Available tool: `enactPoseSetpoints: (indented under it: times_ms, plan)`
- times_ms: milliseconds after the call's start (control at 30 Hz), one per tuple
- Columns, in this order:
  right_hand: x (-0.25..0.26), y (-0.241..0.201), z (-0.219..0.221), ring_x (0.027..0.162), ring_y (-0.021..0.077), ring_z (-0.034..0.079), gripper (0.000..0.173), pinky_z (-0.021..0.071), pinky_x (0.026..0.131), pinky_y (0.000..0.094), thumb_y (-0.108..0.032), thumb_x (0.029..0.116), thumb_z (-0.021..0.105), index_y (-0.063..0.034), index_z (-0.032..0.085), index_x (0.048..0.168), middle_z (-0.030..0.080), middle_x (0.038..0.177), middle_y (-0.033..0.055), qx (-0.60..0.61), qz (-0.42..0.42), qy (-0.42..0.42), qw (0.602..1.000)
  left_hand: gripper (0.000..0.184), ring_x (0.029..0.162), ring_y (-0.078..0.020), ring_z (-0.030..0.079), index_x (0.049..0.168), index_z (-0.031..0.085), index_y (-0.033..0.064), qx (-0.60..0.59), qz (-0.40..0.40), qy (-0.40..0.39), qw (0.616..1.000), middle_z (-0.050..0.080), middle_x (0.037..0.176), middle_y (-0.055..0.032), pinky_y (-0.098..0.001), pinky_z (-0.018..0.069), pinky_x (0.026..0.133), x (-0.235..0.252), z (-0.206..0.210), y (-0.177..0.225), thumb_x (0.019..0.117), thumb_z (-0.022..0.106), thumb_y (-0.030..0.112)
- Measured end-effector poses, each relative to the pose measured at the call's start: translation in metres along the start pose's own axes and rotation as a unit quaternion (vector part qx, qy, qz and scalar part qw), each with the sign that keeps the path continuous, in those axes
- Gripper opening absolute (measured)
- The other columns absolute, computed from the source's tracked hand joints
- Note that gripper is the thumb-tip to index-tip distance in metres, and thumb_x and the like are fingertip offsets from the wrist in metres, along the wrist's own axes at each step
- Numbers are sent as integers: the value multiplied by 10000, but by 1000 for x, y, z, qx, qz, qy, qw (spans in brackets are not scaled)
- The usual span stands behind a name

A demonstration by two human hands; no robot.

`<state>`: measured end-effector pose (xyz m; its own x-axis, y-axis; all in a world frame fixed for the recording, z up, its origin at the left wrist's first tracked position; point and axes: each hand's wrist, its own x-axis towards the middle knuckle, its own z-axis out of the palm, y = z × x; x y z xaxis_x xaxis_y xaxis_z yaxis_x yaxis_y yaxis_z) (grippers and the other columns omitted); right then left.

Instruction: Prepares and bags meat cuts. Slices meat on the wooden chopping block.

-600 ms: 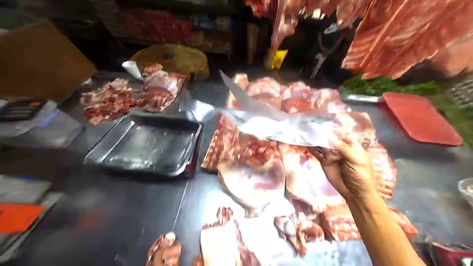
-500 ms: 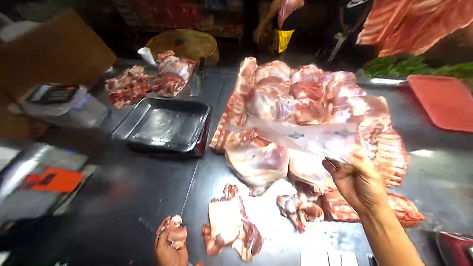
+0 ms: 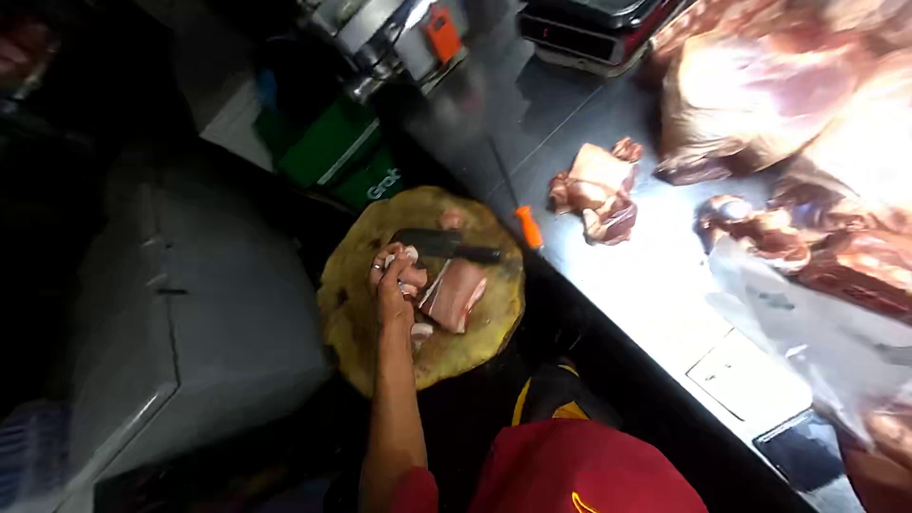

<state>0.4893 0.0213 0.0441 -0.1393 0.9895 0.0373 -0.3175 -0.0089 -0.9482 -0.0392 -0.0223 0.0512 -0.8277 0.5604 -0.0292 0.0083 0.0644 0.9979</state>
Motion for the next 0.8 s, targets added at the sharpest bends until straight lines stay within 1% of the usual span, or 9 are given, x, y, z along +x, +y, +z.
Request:
enactPoseSetpoints:
  times_ms: [100, 133, 300, 367, 433, 533, 667, 733, 800]
  plan:
    - [-48, -7, 18, 983, 10, 686, 232, 583, 858, 205, -151, 945, 708, -304, 762, 1112, 728, 1112, -162, -58, -15, -123, 991, 326, 769, -131, 621, 1289, 596, 23, 183, -8, 87, 979, 660, 1104, -119, -303, 538, 647, -26, -70, -7, 980, 656, 106]
    - [-60, -8, 23, 1005, 3, 681, 222, 583, 867, 195, -153, 949, 702, -310, 760, 1095, 719, 1125, -175, -78, -17, -148, 986, 348, 825, -191, 633, 1300, 593, -2, 225, -27, 100, 969, 661, 1133, -168, -370, 551, 719, -31, -88, -13, 973, 665, 91]
    - [-106, -2, 40, 1026, 0, 668, 171, 579, 883, 197, -126, 928, 686, -272, 730, 1005, 709, 1089, -164, -144, -28, -228, 962, 350, 874, -312, 700, 1311, 591, -4, 309, -147, 99, 934, 683, 1112, -232, -485, 591, 803, -40, -165, -58, 985, 628, 120]
    - [-121, 3, 50, 1044, 17, 665, 117, 577, 903, 211, -132, 910, 686, -232, 724, 956, 713, 1069, -123, -174, -41, -245, 953, 428, 968, -313, 697, 1402, 529, 2, 330, -215, 37, 918, 671, 1192, -237, -473, 577, 868, -37, -188, -72, 1037, 599, 216]
    - [-133, 9, 63, 1046, 31, 663, 43, 572, 905, 214, -192, 929, 667, -202, 706, 914, 713, 1045, -86, -201, -73, -261, 941, 460, 938, -291, 642, 1401, 548, 29, 397, -247, -34, 883, 658, 1133, -203, -470, 535, 829, -38, -200, -80, 1060, 555, 338]
    - [-152, 16, 82, 995, 59, 678, 131, 587, 858, 221, -267, 950, 651, -187, 702, 860, 717, 999, -52, -219, -106, -254, 936, 554, 1176, -417, 631, 1432, 555, 44, 452, -192, -118, 863, 624, 1322, -264, -624, 493, 992, -59, -181, -70, 1005, 649, 385]
    - [-173, 17, 101, 981, 94, 684, 164, 581, 865, 246, -260, 978, 644, -153, 689, 862, 712, 964, -16, -173, -79, -248, 950, 471, 1225, -271, 626, 1396, 560, -23, 227, -124, -341, 904, 638, 1334, -198, -455, 498, 1063, -131, -109, -64, 1024, 624, 258]
    - [-184, 18, 107, 976, 100, 684, 158, 579, 875, 260, -267, 985, 652, -158, 701, 881, 712, 962, -17, -139, -68, -226, 962, 515, 1276, -217, 604, 1427, 537, -8, 96, -188, -484, 849, 635, 1375, -136, -407, 478, 1098, -163, -84, -91, 1054, 540, 347]
    - [-198, 20, 109, 982, 96, 682, 133, 573, 893, 269, -268, 980, 655, -180, 714, 899, 715, 974, -35, -124, -64, -184, 973, 667, 1263, -218, 619, 1433, 513, -20, 2, -260, -590, 764, 658, 1354, -121, -402, 488, 1086, -193, -67, -119, 1081, 338, 519]
